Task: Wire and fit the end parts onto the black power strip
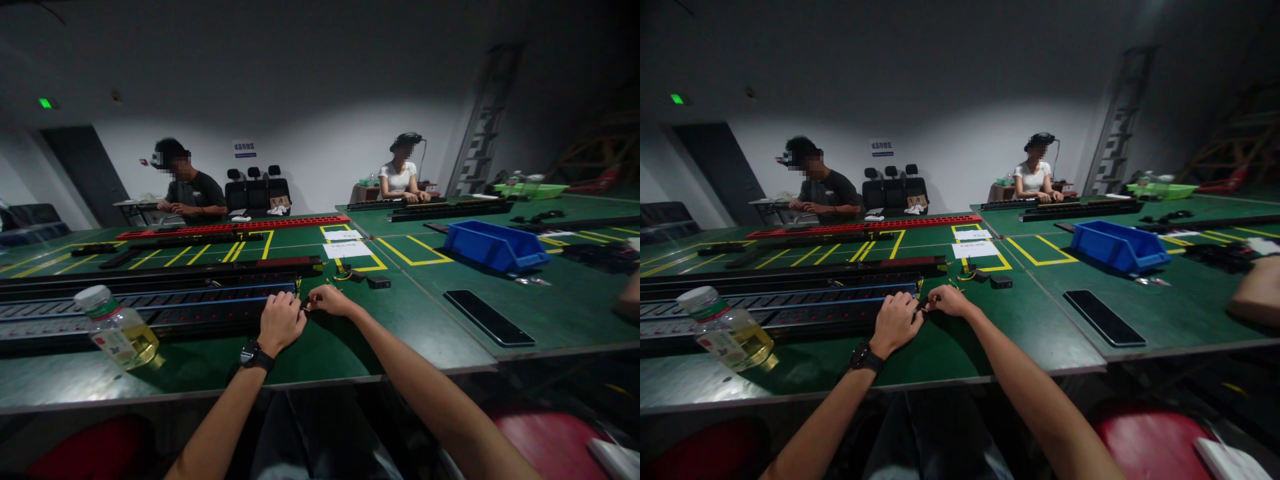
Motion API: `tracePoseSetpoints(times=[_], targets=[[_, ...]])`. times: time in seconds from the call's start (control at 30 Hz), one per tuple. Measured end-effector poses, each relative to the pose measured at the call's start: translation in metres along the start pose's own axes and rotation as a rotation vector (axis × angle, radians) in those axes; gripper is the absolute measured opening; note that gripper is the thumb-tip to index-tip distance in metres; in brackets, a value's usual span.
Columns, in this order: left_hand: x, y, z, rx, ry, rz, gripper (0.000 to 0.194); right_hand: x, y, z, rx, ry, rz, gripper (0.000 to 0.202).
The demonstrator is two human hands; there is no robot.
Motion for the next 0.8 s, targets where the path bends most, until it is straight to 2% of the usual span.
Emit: tracePoseSetpoints(times=[0.1, 0.2, 0.37, 0.8], targets=[[0.0007, -0.0009, 0.0008, 0.015, 0.005, 0.004, 0.02, 0.0005, 0.0, -0.0003, -0.012, 0.003, 0.015, 0.013], [0.0018, -0.0021, 0.0032, 0.047, 0.011, 0.013, 0.016, 0.0012, -0.0015, 0.0017, 0.009, -0.096, 0.007, 0.015], [0.0021, -0.0023, 0.0056, 0.07, -0.009, 0.028, 0.015, -0.002, -0.0029, 0.0059, -0.012, -0.345, -0.084, 0.037], [0.0042, -0.0025, 0.007, 0.134, 0.018, 0.053, 0.017, 0.0, -0.0023, 0.0031, -0.023, -0.22, -0.085, 0.023]])
Point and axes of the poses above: each hand's wrist, its own y-axis away from the middle knuckle, its own x-axis out of the back of the hand, z = x × y, the point moved 2 cm from there along -y, towards the middle knuckle, and after that the axes turned 8 degrees about y, right-handed, at the moved point
